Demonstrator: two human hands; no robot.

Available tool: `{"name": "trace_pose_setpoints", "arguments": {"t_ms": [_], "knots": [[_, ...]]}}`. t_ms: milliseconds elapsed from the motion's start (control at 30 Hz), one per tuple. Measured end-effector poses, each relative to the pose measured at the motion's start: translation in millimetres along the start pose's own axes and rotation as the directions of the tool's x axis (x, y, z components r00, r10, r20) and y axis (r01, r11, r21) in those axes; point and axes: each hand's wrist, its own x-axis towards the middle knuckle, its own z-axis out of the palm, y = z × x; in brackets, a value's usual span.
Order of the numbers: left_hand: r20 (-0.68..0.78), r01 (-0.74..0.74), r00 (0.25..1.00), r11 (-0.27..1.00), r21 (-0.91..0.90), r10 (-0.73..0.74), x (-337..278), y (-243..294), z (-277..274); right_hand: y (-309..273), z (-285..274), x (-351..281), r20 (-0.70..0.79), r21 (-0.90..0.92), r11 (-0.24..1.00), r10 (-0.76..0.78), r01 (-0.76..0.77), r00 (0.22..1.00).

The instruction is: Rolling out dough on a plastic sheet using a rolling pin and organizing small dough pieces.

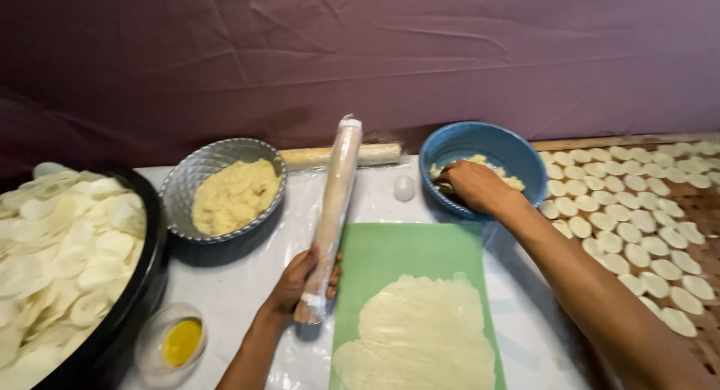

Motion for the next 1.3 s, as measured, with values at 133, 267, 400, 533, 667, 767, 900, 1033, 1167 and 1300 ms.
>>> {"name": "trace_pose_setpoints", "arguments": {"t_ms": [133,267,400,533,667,767,900,1033,1167,1300], "knots": [[0.027,0.014,1.0,1.0,0.002,-0.014,1,2,3,-1,8,8,-0.009,-0.047,0.999,0.027,-0.027,1.0],[-0.059,-0.057,0.996,0.989,0.135,0.066,6,-1,9,21,15,10,0.02,-0.046,0.988,0.151,-0.15,0.988],[-0.042,-0.075,0.996,0.985,0.153,0.082,-1,5,16,52,30,7,-0.04,0.042,0.956,0.293,-0.291,0.955],[-0.023,-0.083,0.996,0.98,0.179,0.089,-6,12,25,30,-2,-3,-0.01,0.151,0.953,0.268,-0.263,0.963],[-0.052,-0.077,0.995,0.984,0.161,0.087,-8,11,27,3,-25,-10,0.091,0.26,0.94,0.204,-0.221,0.975],[-0.06,-0.075,0.995,0.985,0.153,0.085,-7,9,25,7,-11,-8,0.042,0.127,0.953,0.271,-0.274,0.962],[-0.059,-0.067,0.995,0.988,0.142,0.076,-6,7,24,16,11,0,-0.053,0.074,0.925,0.377,-0.373,0.925],[-0.061,-0.053,0.996,0.987,0.154,0.063,-4,6,20,30,18,-6,-0.08,0.097,0.927,0.369,-0.362,0.926],[-0.078,-0.059,0.994,0.987,0.151,0.071,-5,7,23,31,13,-8,-0.086,0.072,0.938,0.345,-0.34,0.935],[-0.081,-0.064,0.994,0.986,0.152,0.077,-6,6,21,-18,-19,-18,0.085,0.081,0.931,0.349,-0.356,0.933]]}}
